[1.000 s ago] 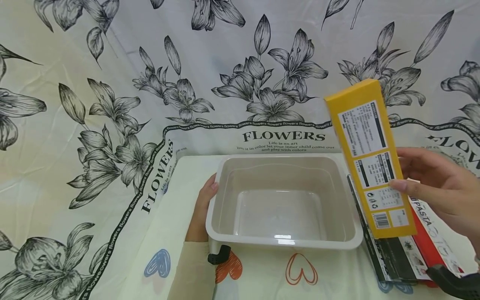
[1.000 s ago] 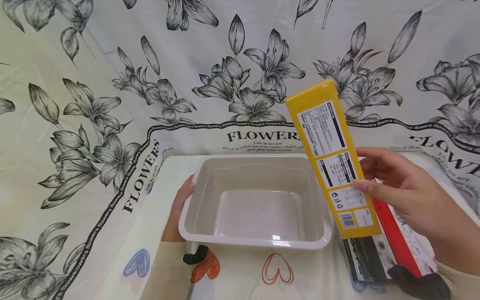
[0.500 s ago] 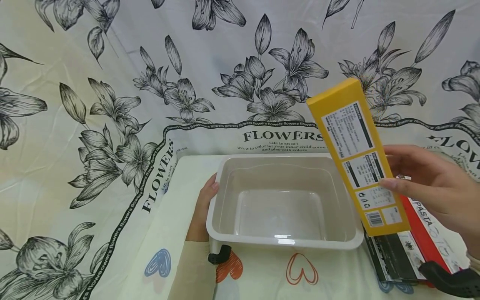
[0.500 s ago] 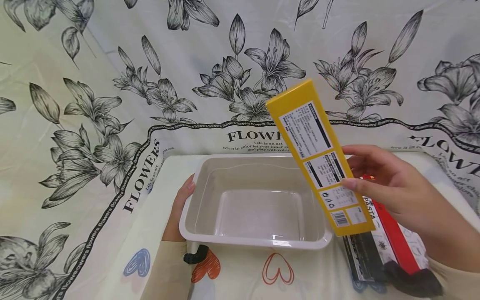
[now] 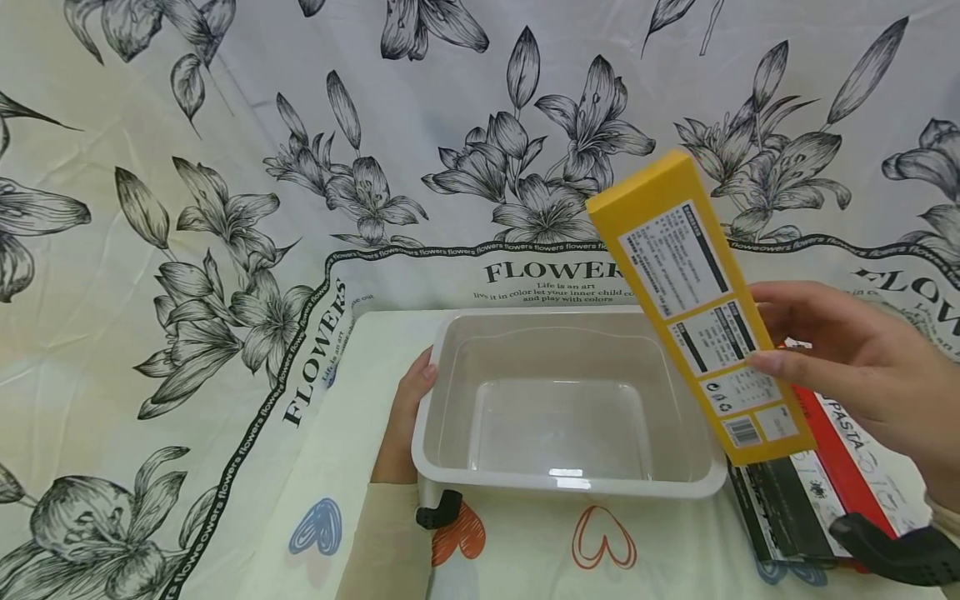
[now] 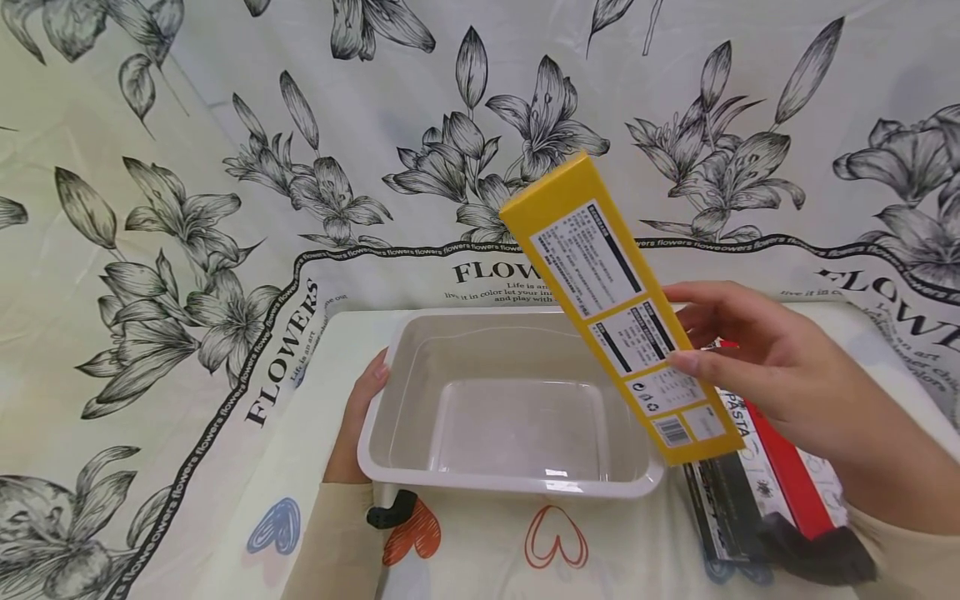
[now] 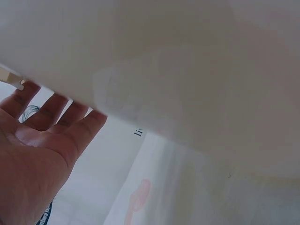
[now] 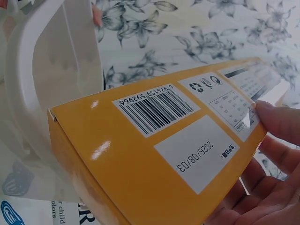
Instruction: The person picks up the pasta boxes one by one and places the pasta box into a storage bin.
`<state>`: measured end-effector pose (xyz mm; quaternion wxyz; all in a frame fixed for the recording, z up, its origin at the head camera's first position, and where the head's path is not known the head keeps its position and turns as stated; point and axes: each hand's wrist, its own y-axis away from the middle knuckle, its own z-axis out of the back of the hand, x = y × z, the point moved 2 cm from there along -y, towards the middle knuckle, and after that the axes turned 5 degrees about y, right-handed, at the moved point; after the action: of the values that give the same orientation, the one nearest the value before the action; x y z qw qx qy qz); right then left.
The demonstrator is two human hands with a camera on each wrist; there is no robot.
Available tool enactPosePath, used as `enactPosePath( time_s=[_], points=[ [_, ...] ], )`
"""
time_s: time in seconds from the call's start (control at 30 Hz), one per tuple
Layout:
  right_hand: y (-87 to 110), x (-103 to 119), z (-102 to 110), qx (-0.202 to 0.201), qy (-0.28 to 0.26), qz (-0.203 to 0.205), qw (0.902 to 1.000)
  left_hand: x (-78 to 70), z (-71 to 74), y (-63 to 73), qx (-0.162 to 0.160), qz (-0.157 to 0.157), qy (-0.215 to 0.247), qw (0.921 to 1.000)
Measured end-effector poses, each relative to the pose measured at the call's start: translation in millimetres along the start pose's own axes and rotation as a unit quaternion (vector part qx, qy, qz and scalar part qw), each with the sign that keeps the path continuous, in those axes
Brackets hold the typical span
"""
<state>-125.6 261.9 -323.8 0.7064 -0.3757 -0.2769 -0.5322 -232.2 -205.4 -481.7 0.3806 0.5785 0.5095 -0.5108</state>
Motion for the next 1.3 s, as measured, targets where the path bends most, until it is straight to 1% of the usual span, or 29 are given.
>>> enactPosePath(
  time_s=[0.17,0.27,0.37,0.53,0.63,0.73,0.9,0.97,1.1,1.2,1.3],
  points=[
    [-1.8,6.1,-3.1,0.015,-0.002,-0.014,0.9998,-1.5,0.0,-0.4,0.008,-0.006,-0.012,0.9999],
    [-2.6,9.8,-6.1,0.028,-0.006,-0.023,0.9993,-1.0,0.1,-0.5,0.010,-0.007,-0.011,0.9999],
    [-4.5,14.5,-9.9,0.041,-0.020,-0.013,0.9989,-0.7,-0.8,0.7,0.008,-0.006,-0.003,0.9999],
    [-8.4,23.8,-15.8,0.067,-0.044,0.034,0.9962,0.5,-2.0,4.1,0.003,-0.007,-0.001,1.0000],
    [-10.2,27.1,-19.4,0.081,-0.054,0.044,0.9943,1.6,-2.1,5.7,0.003,-0.011,-0.002,0.9999],
    [-11.6,28.4,-22.7,0.095,-0.068,0.044,0.9922,1.8,-3.0,6.4,0.002,-0.016,-0.002,0.9999],
    [-13.5,28.7,-29.0,0.110,-0.085,0.029,0.9899,0.8,-4.9,7.4,-0.002,-0.019,0.001,0.9998],
    [-14.3,29.1,-30.9,0.113,-0.087,0.029,0.9893,0.4,-5.1,7.3,-0.002,-0.020,-0.001,0.9998],
    [-16.7,31.1,-34.0,0.121,-0.082,0.044,0.9883,0.2,-4.5,7.0,0.003,-0.022,-0.002,0.9998],
    [-18.5,32.8,-37.1,0.126,-0.078,0.038,0.9882,-0.3,-4.1,6.4,0.011,-0.019,0.003,0.9998],
    [-20.5,34.8,-40.7,0.131,-0.079,0.027,0.9879,-0.9,-3.1,3.9,0.009,-0.012,0.006,0.9999]
  ],
)
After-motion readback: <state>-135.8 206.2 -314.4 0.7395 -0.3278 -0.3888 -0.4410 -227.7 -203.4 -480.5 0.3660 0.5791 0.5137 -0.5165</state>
